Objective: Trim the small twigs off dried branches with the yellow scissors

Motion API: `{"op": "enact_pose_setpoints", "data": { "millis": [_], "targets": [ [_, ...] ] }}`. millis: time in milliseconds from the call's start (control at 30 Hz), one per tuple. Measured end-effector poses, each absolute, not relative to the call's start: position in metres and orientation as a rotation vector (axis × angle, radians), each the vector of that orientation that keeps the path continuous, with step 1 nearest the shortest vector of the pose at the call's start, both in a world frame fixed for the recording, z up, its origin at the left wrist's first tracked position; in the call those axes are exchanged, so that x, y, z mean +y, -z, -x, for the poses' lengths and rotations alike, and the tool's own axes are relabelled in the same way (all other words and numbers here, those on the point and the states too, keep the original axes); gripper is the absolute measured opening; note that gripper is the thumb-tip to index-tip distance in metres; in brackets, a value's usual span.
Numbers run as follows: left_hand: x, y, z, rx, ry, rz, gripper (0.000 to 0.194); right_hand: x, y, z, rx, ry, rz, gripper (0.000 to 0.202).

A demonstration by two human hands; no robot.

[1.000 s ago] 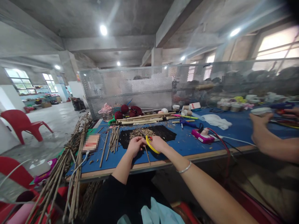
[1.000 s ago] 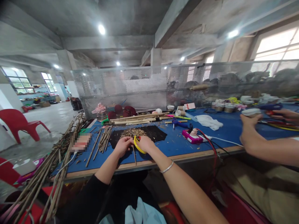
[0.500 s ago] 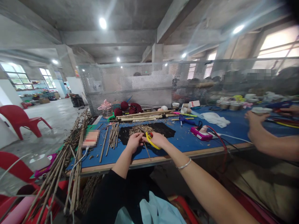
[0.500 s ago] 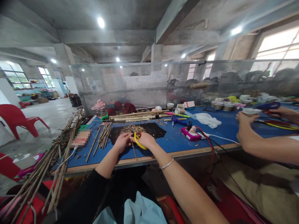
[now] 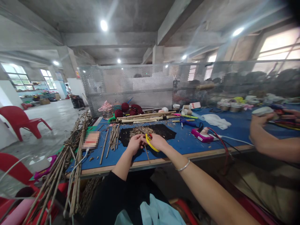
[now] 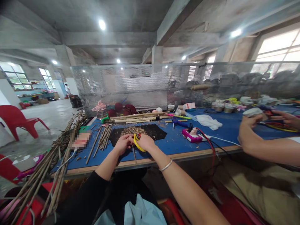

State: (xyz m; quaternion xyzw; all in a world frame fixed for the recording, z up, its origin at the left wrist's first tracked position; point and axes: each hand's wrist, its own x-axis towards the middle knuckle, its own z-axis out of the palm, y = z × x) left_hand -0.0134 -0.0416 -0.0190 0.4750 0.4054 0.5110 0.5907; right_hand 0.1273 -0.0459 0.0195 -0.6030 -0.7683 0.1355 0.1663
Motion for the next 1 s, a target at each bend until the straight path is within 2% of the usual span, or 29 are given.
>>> {"op": "enact_pose_setpoints", "data": {
  "millis": [267, 567, 1000],
  "targets": [
    [-0.041, 0.018, 0.013, 0.973, -1.193, -1.057, 0.023, -0.038, -0.012, -0.128, -2.192, -0.479, 1.711, 0.062],
    [-0.039, 0.021, 0.014, 0.989, -1.257, -1.046, 0.028, -0.041, -0.016, -0.134, -2.176, -0.304, 1.818, 0.061],
    [-0.038, 0.023, 0.013, 0.999, -1.290, -1.098, 0.032, -0.048, -0.022, -0.127, -2.200, -0.335, 1.766, 0.062]
  ]
}}
